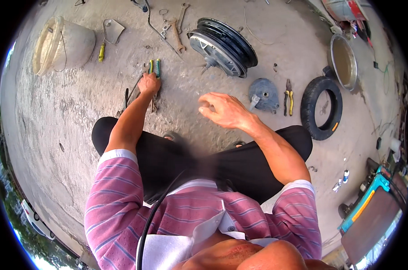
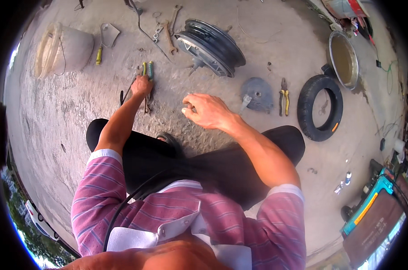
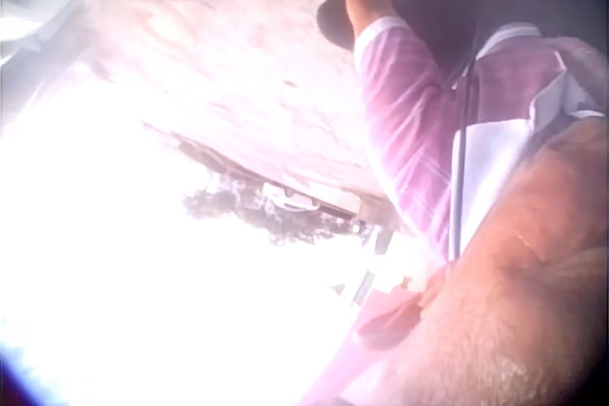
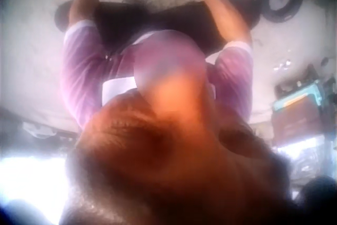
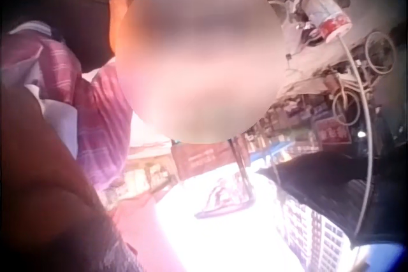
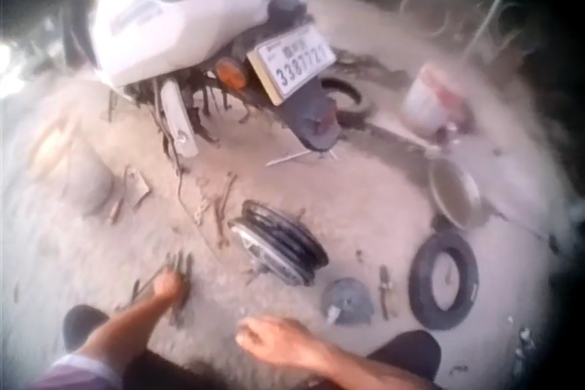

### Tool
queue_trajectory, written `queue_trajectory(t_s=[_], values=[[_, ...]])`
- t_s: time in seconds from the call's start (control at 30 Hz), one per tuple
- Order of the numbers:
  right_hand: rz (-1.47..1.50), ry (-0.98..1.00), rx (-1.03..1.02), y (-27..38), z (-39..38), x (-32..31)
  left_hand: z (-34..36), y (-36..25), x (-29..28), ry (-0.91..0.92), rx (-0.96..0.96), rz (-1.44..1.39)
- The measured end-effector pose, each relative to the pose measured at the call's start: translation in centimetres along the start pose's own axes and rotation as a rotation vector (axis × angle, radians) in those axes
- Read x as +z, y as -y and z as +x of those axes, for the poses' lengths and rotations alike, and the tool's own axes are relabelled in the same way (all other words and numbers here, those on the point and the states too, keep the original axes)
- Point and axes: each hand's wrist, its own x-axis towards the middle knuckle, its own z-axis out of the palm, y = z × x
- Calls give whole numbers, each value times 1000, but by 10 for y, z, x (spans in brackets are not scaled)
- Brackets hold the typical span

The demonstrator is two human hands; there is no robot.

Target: The person removes a tire from a wheel hub using a tire lever and their hands, then handles a pair of pliers.

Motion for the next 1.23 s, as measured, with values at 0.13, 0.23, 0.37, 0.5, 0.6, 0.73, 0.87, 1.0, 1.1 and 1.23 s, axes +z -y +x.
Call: queue_trajectory(t_s=[0.13,0.23,0.37,0.5,0.6,0.73,0.87,1.0,1.1,1.23], values=[[-33,-202,-107,10,6,-1,7,-8,-10,64,-125,-59],[-9,-333,-108,6,10,-1,-4,-13,-41,86,-131,-188],[192,-176,67,8,13,-11,-13,19,-78,1,-59,-622],[722,32,280,5,18,-28,-91,-26,-161,-90,239,-604],[1329,228,449,10,24,-36,-168,-63,-207,-340,763,-609],[1673,375,260,28,15,-41,-195,-98,-218,-485,1129,-314],[1518,124,160,12,14,-20,-197,-125,-210,-400,1283,-344],[1519,49,165,4,24,-28,-204,-123,-194,-99,872,-1021],[1500,-118,211,6,30,-30,-202,-123,-183,132,570,-1117],[1435,-238,189,1,45,-26,-206,-130,-173,447,366,-1135]])
